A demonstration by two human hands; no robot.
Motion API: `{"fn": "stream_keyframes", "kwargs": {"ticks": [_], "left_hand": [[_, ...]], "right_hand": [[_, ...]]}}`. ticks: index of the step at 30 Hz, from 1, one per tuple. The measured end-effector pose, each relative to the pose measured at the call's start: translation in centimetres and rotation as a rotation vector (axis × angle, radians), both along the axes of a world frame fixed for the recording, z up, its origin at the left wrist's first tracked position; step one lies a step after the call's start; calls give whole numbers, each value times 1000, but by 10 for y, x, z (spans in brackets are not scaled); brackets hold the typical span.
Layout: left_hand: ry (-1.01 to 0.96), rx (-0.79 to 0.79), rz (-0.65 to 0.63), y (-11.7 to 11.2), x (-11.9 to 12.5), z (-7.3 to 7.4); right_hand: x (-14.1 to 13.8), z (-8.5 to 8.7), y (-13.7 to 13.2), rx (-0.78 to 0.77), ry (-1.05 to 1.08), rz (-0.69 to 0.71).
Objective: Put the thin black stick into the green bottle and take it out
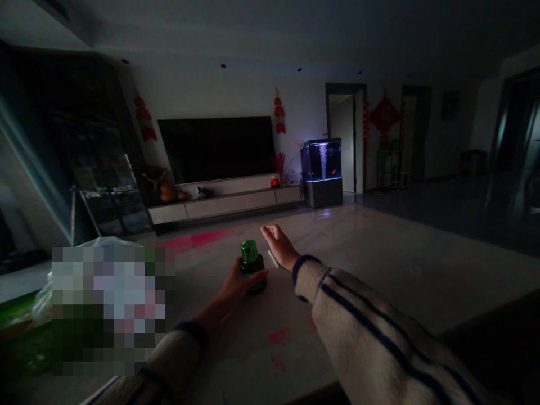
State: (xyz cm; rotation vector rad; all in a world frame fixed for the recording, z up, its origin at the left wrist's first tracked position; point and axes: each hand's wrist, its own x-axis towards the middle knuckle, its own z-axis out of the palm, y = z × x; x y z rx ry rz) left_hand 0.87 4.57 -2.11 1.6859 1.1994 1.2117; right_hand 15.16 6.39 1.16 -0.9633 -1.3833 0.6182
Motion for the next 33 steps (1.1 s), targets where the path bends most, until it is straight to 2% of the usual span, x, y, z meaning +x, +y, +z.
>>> {"fn": "stream_keyframes", "kwargs": {"ticks": [10,17,25,33], "left_hand": [[86,21,83,2,-4,0],[173,64,102,0,-14,11],[122,36,20,2,-20,18],[84,78,12,6,-25,22]], "right_hand": [[1,-6,4,5,-38,5],[1,-9,5,0,-64,23],[4,-12,9,11,-89,3],[6,-14,14,37,-100,16]]}}
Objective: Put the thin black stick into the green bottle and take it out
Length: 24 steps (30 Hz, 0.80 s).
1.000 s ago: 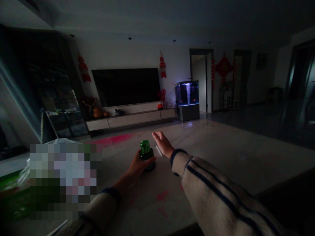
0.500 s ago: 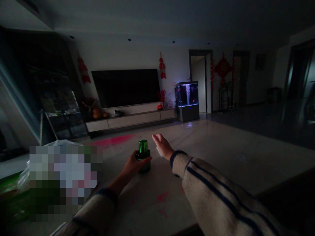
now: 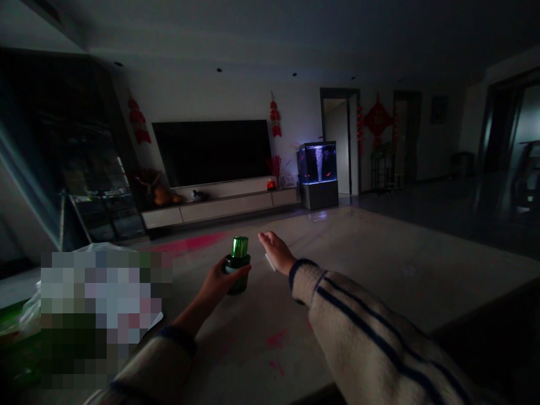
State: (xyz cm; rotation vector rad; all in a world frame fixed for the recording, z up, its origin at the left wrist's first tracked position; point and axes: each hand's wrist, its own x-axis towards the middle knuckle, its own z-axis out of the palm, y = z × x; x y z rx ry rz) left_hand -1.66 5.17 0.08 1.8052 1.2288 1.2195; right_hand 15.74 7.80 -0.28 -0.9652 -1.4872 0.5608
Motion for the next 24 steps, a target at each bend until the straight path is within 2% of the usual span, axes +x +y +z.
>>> {"fn": "stream_keyframes", "kwargs": {"ticks": [11,24], "left_hand": [[-107,22,36,-8,0,12],[-135,8,84,-7,1,12]], "right_hand": [[0,2,1,21,-1,21],[-2,4,-3,26,27,40]]}}
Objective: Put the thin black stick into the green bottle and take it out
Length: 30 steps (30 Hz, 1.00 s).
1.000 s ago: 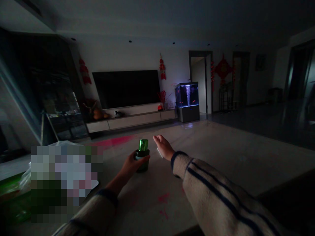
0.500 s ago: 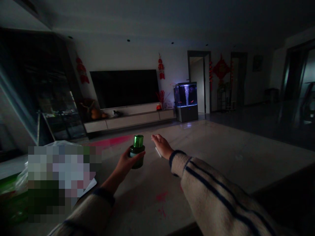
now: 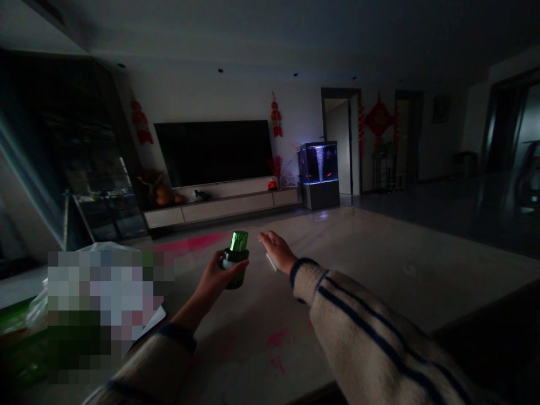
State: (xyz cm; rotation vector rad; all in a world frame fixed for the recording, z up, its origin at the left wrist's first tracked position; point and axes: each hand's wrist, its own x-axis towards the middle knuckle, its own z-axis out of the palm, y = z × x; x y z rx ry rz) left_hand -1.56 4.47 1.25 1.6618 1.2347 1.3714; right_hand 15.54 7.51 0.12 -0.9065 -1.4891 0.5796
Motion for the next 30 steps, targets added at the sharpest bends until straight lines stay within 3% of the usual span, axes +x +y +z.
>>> {"fn": "stream_keyframes", "kwargs": {"ticks": [4,12,17,23,30], "left_hand": [[-13,21,-45,-1,1,1],[101,68,-74,-4,4,-5],[148,102,-90,-6,6,-7],[202,115,-66,-4,3,-7],[119,110,-162,-3,3,-8]], "right_hand": [[-1,4,-4,-2,24,45],[-15,13,-22,-116,126,387],[-17,11,-25,-143,124,301],[-17,14,-29,-191,186,335],[-15,21,-30,-116,210,354]]}}
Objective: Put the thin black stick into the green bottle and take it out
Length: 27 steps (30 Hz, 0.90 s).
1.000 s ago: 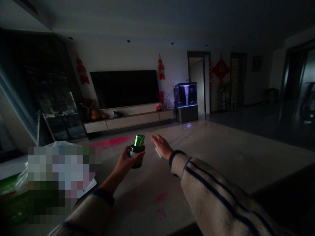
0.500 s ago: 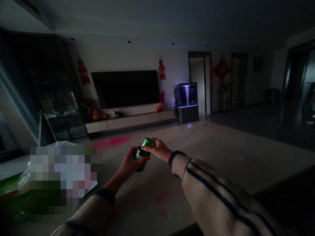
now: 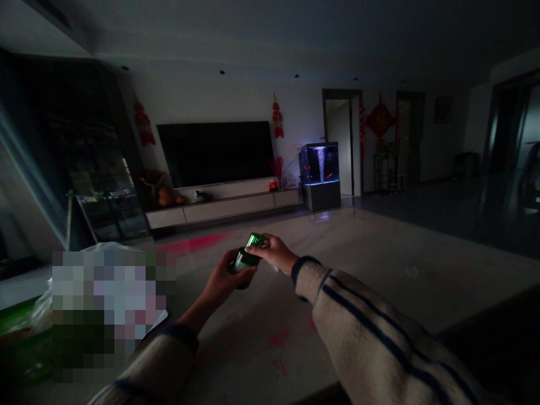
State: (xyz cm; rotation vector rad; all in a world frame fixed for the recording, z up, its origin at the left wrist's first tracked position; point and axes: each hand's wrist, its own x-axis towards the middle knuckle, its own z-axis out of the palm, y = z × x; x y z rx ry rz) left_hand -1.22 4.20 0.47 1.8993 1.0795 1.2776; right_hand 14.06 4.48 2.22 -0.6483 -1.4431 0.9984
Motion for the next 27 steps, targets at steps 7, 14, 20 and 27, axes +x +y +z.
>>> {"fn": "stream_keyframes", "kwargs": {"ticks": [7,14,20,27], "left_hand": [[57,-65,-10,-7,1,5],[60,-2,-11,-9,2,4],[-14,73,62,-11,1,9],[-83,99,104,-15,1,14]], "right_hand": [[1,4,-1,23,34,-12],[-1,6,-2,29,53,-12],[8,13,-2,-22,97,-23],[19,14,2,-46,69,-201]]}}
